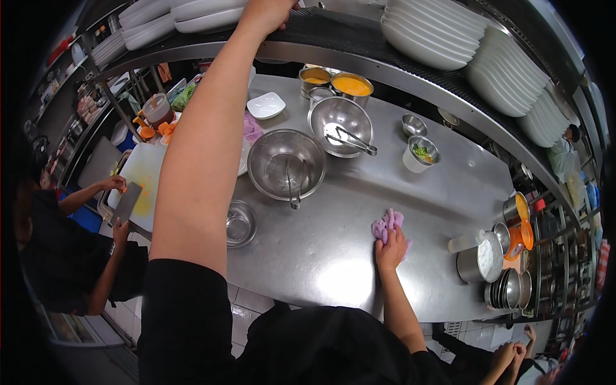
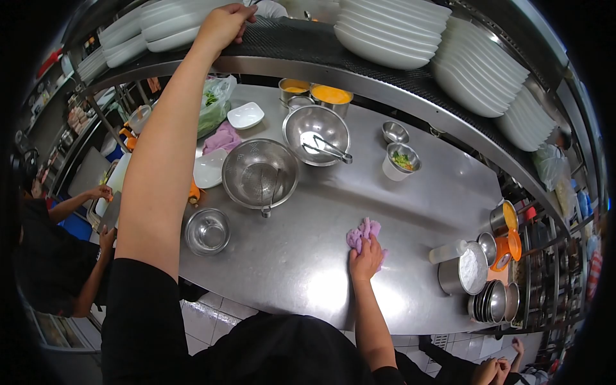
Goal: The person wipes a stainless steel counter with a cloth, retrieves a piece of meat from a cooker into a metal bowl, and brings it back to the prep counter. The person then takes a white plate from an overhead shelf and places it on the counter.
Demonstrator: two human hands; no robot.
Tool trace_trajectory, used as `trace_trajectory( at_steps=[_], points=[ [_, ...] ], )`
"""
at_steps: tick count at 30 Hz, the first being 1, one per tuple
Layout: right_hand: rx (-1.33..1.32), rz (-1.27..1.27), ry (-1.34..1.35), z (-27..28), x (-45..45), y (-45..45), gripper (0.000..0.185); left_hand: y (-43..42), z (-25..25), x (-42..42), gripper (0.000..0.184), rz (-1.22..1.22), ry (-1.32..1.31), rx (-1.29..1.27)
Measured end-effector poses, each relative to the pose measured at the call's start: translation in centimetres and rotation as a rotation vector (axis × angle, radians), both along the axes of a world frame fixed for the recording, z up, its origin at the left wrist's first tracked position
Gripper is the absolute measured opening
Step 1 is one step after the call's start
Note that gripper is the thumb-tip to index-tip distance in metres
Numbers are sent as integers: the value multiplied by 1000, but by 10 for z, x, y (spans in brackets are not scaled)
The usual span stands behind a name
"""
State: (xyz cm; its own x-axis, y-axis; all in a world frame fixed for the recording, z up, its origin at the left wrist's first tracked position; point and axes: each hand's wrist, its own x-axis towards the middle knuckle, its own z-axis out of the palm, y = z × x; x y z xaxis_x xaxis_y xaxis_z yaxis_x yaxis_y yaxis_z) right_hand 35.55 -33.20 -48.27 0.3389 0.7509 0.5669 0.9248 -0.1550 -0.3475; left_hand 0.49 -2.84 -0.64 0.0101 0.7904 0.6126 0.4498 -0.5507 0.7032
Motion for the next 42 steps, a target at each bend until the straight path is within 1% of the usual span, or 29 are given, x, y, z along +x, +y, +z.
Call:
trace_trajectory(
  at_steps=[3, 9, 16, 31, 34, 36, 42],
  points=[
    [11, 13, -12, 1, 0, 0, 42, -2, 1, 0, 33, 33, 30, 8],
    [20, 13, -20, 3, -1, -1, 43, 3, -2, -1, 34, -10, 13, 30],
    [21, 21, 8, 2, 0, 0, 43, -2, 1, 2, 33, 20, 13, 4],
    [17, 26, 7, 0, 1, 2, 43, 9, -3, 0, 37, -62, -55, -8],
    [22, 32, 8, -2, 2, 2, 43, 6, -3, 0, 37, -34, -28, 20],
    [16, 28, 0, -2, 2, 2, 43, 8, -4, -2, 37, -64, -20, 39],
    [27, 35, 2, -1, 1, 2, 43, 8, -4, -1, 37, -25, 3, 36]
  ],
)
